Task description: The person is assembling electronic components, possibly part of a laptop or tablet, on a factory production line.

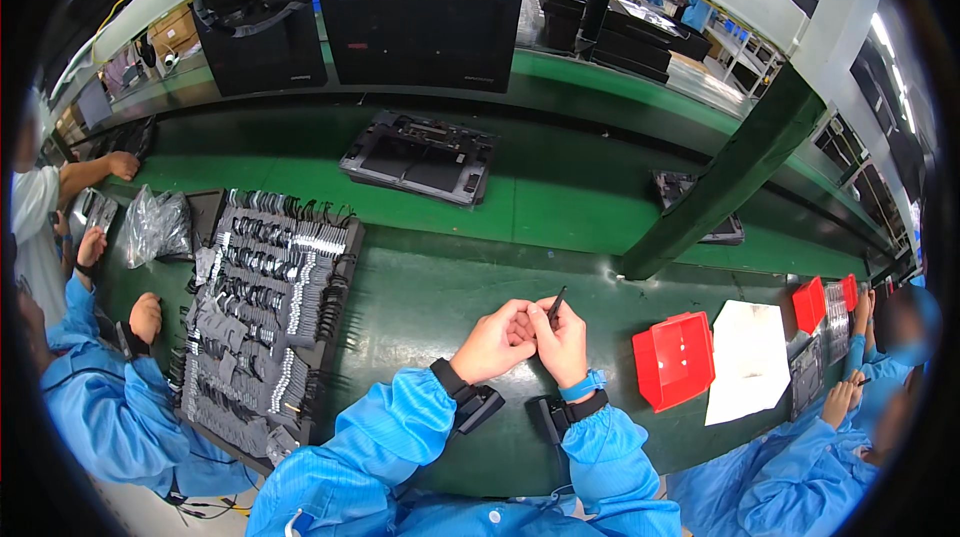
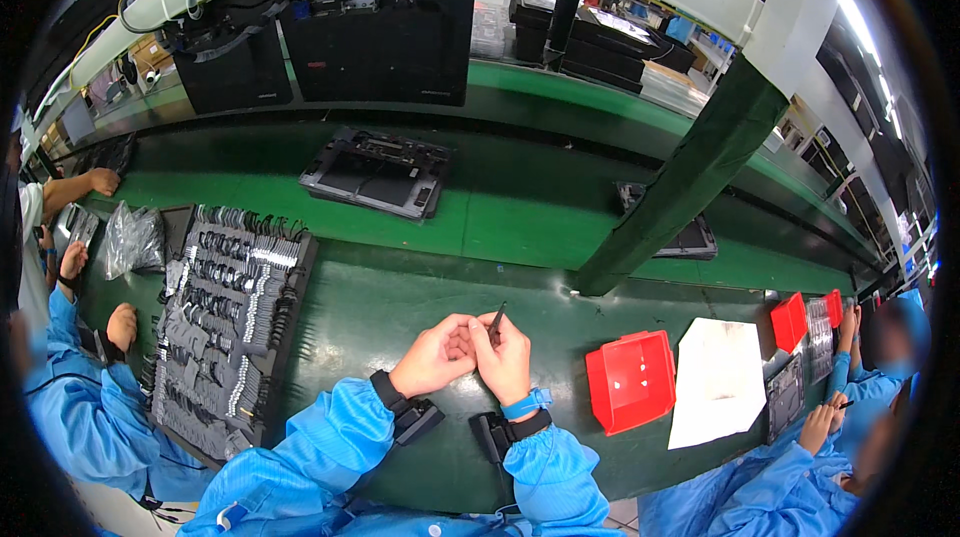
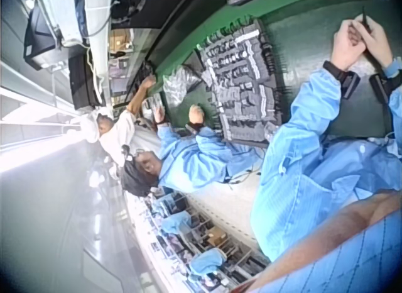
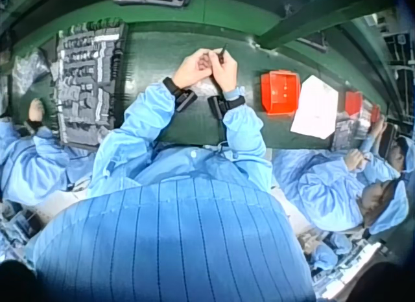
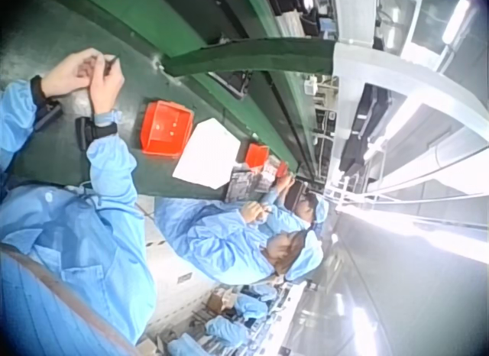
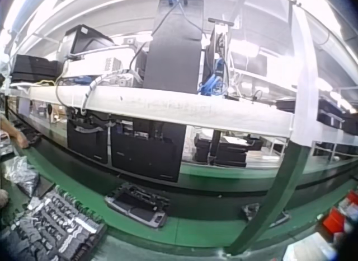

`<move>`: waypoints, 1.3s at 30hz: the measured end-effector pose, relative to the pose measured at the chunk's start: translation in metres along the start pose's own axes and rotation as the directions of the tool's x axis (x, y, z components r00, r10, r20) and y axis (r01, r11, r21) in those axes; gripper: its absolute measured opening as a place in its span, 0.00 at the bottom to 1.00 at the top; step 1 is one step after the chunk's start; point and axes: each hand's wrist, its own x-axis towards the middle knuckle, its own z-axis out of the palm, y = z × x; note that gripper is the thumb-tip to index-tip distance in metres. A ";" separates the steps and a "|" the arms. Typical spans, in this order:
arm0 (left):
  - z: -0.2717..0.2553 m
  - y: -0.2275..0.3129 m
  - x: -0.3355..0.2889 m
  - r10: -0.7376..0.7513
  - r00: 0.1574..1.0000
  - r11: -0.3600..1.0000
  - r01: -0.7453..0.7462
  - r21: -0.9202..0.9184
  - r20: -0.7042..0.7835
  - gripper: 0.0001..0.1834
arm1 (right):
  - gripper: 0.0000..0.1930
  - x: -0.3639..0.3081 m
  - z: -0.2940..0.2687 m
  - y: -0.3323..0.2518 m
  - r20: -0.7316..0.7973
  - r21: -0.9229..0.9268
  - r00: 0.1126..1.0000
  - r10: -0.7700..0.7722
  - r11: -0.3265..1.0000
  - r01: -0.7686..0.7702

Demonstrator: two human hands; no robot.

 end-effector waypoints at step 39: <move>0.002 -0.003 0.000 0.071 0.996 0.997 -0.070 0.015 -0.045 0.22 | 0.08 0.000 0.000 -0.005 0.002 -0.026 1.000 0.003 1.000 -0.003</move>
